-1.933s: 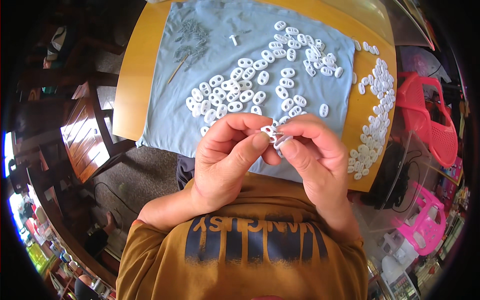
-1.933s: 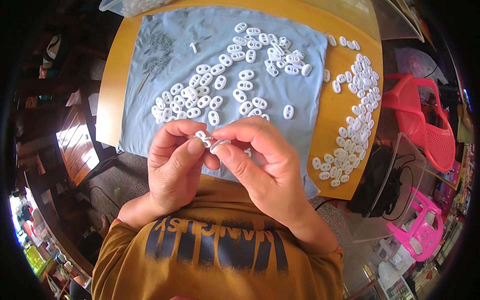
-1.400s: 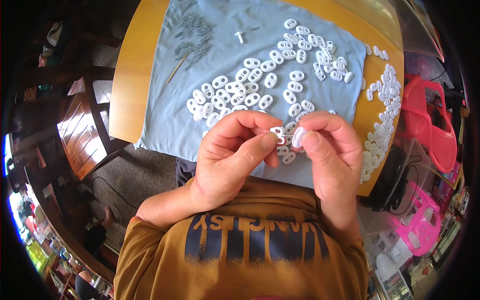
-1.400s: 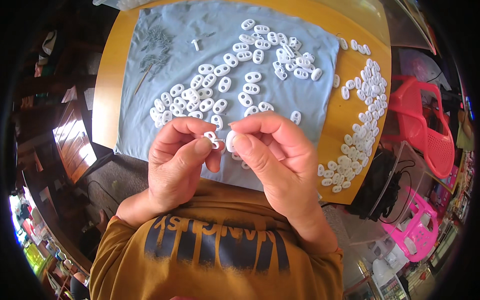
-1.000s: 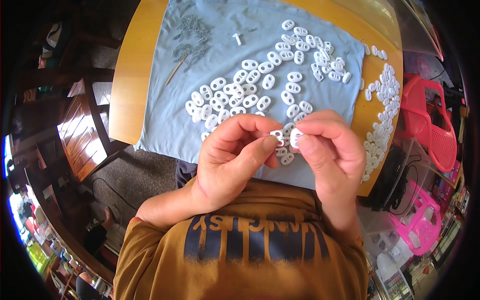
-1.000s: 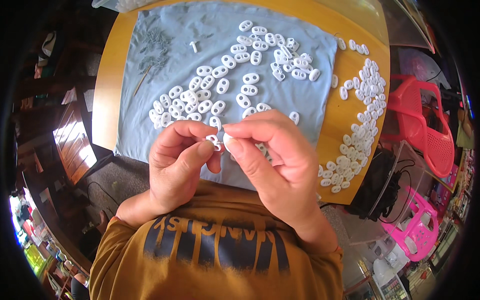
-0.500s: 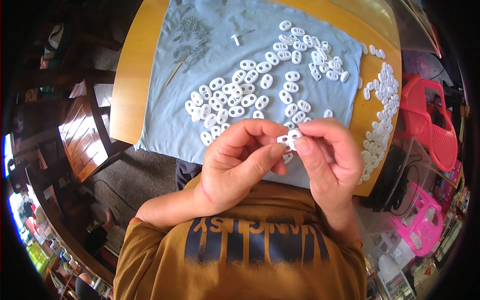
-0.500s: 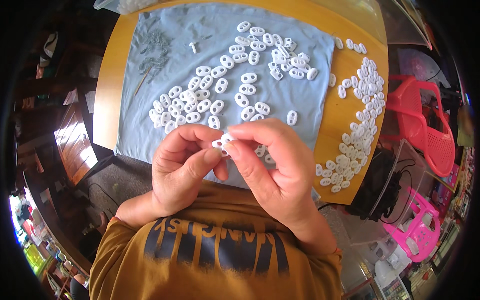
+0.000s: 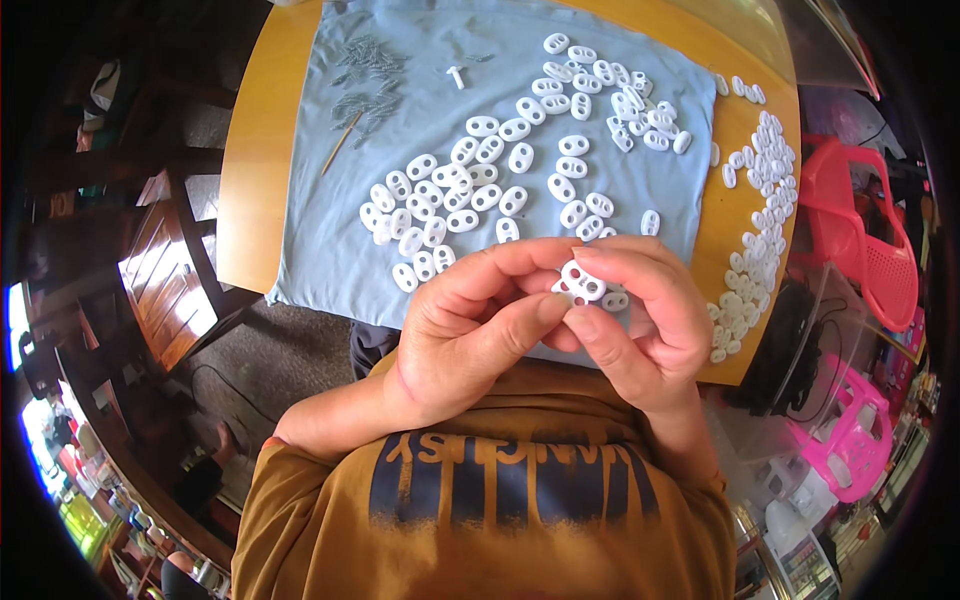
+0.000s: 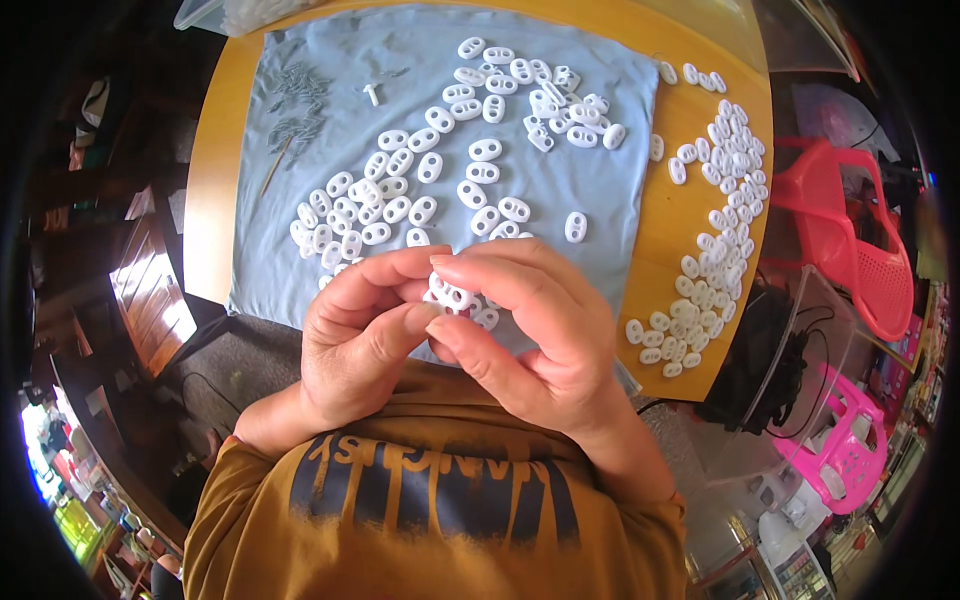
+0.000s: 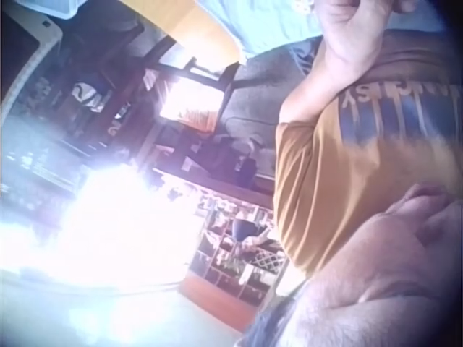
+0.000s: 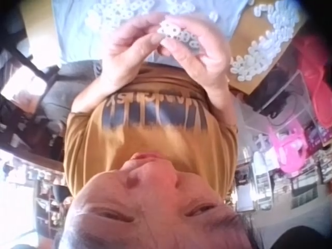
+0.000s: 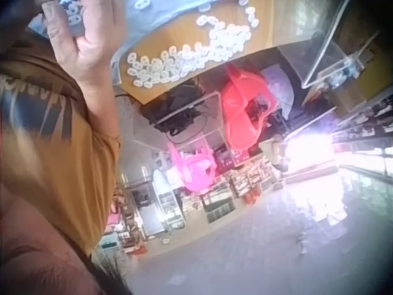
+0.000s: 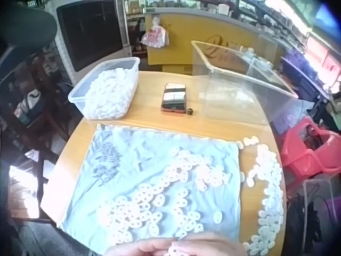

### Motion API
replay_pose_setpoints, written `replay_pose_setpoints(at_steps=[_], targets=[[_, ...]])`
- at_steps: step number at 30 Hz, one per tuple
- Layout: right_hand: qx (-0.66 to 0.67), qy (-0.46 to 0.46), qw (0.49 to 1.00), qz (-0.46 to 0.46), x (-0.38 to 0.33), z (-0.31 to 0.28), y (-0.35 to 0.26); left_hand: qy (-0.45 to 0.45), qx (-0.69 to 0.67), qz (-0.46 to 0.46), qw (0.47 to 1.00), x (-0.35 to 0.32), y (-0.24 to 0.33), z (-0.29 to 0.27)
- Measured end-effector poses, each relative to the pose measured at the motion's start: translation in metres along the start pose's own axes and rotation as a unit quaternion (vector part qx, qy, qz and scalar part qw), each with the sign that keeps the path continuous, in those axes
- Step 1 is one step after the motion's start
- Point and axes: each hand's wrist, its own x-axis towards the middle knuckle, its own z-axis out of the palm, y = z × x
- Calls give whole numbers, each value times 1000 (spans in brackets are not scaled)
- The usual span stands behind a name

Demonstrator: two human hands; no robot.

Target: The person is assembling small white plastic components by inserting metal pins into them.

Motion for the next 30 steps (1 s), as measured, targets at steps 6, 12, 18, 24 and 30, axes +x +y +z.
replay_pose_setpoints(at_steps=[6, 12, 18, 24, 30], targets=[[20, 10, 999, 24, -5, 1, 2, 12, -1, -26, 1000, 0, 2, 1], [-20, 44, 999, 10, -9, 5, 1, 38, -20, 7, 999, -3, -5, 8], [-8, 34, 999, 12, -6, 5, 1, 42, -14, 3, 999, -3, -6, 6], [102, 7, 993, 61, -8, -2, 3, 28, -28, -3, 999, -4, -7, 10], [49, -11, 999, 22, -10, -8, 8, -5, -22, 7, 1000, -5, -10, 8]])
